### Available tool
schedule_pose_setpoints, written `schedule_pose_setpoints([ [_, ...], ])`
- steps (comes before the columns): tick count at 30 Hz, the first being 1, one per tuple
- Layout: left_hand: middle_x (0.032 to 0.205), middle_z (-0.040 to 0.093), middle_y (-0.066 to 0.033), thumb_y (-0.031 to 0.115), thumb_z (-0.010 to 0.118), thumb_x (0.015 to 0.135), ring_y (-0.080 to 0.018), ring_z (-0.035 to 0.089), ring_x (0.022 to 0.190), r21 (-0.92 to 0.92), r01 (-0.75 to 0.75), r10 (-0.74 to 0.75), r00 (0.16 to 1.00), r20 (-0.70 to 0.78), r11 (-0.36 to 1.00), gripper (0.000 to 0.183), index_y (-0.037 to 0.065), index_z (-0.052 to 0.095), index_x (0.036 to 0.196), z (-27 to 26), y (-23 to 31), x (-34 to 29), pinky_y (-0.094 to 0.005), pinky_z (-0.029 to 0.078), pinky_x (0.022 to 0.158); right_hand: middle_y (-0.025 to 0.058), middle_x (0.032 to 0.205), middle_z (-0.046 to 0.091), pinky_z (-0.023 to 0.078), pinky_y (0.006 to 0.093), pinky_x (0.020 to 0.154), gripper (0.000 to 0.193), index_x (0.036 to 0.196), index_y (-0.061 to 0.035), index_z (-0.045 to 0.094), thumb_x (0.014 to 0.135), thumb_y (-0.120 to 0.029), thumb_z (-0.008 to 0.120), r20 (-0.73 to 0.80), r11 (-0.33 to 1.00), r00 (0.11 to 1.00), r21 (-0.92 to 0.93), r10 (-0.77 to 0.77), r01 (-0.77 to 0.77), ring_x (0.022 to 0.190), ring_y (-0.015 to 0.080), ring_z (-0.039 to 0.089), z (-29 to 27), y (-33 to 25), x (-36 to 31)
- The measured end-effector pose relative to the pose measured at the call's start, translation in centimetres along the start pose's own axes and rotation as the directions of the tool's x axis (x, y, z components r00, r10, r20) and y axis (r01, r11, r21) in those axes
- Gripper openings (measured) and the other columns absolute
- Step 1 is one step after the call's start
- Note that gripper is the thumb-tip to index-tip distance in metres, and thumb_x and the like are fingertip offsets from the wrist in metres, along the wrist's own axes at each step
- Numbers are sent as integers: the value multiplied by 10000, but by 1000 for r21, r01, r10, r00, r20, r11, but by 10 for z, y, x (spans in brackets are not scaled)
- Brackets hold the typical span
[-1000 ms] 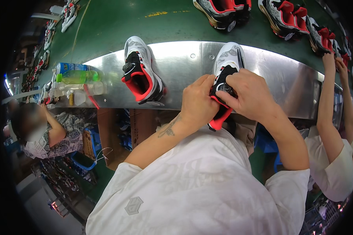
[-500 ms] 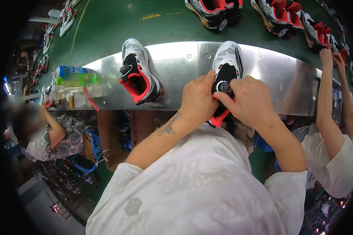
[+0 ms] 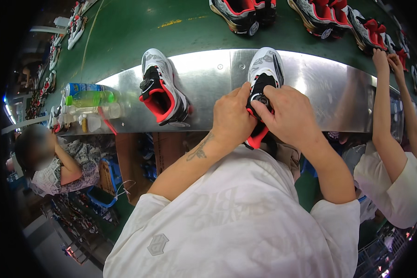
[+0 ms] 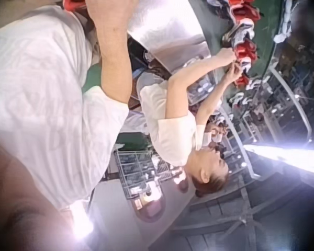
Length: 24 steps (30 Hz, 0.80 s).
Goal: The person repeatedly picks up white and red sneakers from a conveyor belt, inserts a black circular component into the tongue area of each shoe, and places the shoes back on the belt. The process is repeated for multiple pairs throughout the clip.
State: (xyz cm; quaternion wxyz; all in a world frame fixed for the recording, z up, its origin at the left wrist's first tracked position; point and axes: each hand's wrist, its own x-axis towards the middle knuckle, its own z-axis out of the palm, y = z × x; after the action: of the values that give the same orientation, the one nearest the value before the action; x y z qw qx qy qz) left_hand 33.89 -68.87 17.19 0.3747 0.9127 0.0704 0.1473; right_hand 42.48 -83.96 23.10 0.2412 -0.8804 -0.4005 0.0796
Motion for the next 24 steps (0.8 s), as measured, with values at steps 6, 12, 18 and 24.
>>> schedule_pose_setpoints([
  [6, 1068, 731, -259, 62, 810, 775, -479, 719, 946, -103, 53, -44, 995, 86, 993, 573, -47, 655, 1316, -31, 5, -4, -514, 592, 816, 196, 878, 686, 534, 513, 733, 364, 995, -16, 665, 936, -359, 774, -3, 991, 992, 40, 124, -124, 876, 405, 679, -4, -8, -8],
  [12, 1181, 693, -182, 17, 857, 768, -415, 665, 1056, 340, -31, 108, 972, -210, 940, 521, 4, 710, 1268, -145, -34, -49, -479, 548, 937, 291, 1401, 495, 544, 496, 1030, 840, 1596, -6, 408, 901, -233, 821, -42, 953, 984, 258, 175, -159, 1176, 489, 627, 23, -12, -39],
  [18, 1051, 662, -150, -6, 777, 824, -363, 641, 924, 277, -173, 140, 981, 135, 945, 619, 42, 650, 1428, -157, -44, -51, -470, 535, 843, 268, 1365, 589, 527, 503, 1063, 665, 1537, -4, 504, 940, -180, 736, 42, 891, 991, 445, -128, 96, 1257, 463, 617, 51, -23, 61],
  [24, 940, 697, -179, 167, 778, 882, -400, 703, 825, 344, -50, -121, 881, 457, 938, 608, 151, 626, 1471, -153, -30, -32, -517, 568, 718, 234, 1210, 694, 529, 551, 976, 571, 1333, -129, 673, 844, -392, 808, -102, 876, 973, -461, -209, 140, 1172, 402, 646, -7, 29, 208],
])
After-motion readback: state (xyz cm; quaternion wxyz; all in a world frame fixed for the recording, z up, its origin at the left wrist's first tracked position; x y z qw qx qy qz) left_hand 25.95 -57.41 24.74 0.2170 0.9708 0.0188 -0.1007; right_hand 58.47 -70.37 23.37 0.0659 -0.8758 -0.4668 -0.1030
